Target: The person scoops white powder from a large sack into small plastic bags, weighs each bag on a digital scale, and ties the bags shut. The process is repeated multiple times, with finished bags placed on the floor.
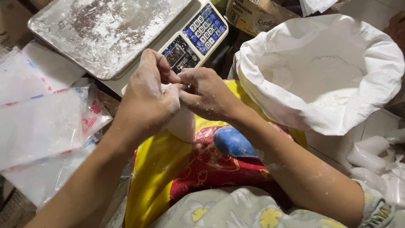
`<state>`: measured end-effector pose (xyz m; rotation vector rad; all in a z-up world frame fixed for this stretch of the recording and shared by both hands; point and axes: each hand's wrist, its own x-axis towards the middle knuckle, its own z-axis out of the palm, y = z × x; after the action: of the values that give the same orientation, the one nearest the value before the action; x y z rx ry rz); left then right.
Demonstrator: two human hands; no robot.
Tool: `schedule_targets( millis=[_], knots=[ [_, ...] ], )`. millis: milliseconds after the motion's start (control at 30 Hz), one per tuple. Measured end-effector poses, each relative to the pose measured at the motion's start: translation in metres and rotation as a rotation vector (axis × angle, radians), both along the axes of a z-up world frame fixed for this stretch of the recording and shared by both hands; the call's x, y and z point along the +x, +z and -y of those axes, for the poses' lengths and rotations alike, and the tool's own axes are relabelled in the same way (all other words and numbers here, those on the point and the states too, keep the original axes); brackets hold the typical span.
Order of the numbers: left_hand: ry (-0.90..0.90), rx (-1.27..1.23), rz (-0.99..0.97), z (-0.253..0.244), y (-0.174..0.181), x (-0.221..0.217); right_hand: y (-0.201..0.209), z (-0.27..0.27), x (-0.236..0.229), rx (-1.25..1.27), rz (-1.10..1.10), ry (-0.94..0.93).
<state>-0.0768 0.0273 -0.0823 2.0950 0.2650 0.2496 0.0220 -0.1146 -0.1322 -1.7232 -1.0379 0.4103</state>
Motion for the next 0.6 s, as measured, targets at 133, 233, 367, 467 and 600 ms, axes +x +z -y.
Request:
schedule_targets(
  millis=[133,233,367,467,600],
  knots=[
    [-0.098,0.115,0.214,-0.003,-0.008,-0.004,0.007,-0.006,-0.002,-0.089,0.069,-0.128],
    [-0.071,-0.083,0.065,-0.005,-0.016,-0.004,0.017,-0.004,0.000,-0.080,0.095,-0.135],
    [-0.011,0.107,0.129,-0.003,-0.030,-0.006,0.024,0.000,-0.008,-0.144,0.225,-0.200],
    [0.024,0.256,0.199,0.000,-0.041,-0.006,0.023,-0.002,-0.012,-0.159,0.220,-0.242],
    [0.024,0.237,0.184,-0.003,-0.055,-0.006,0.014,-0.005,-0.007,-0.001,-0.015,-0.149]
  ],
)
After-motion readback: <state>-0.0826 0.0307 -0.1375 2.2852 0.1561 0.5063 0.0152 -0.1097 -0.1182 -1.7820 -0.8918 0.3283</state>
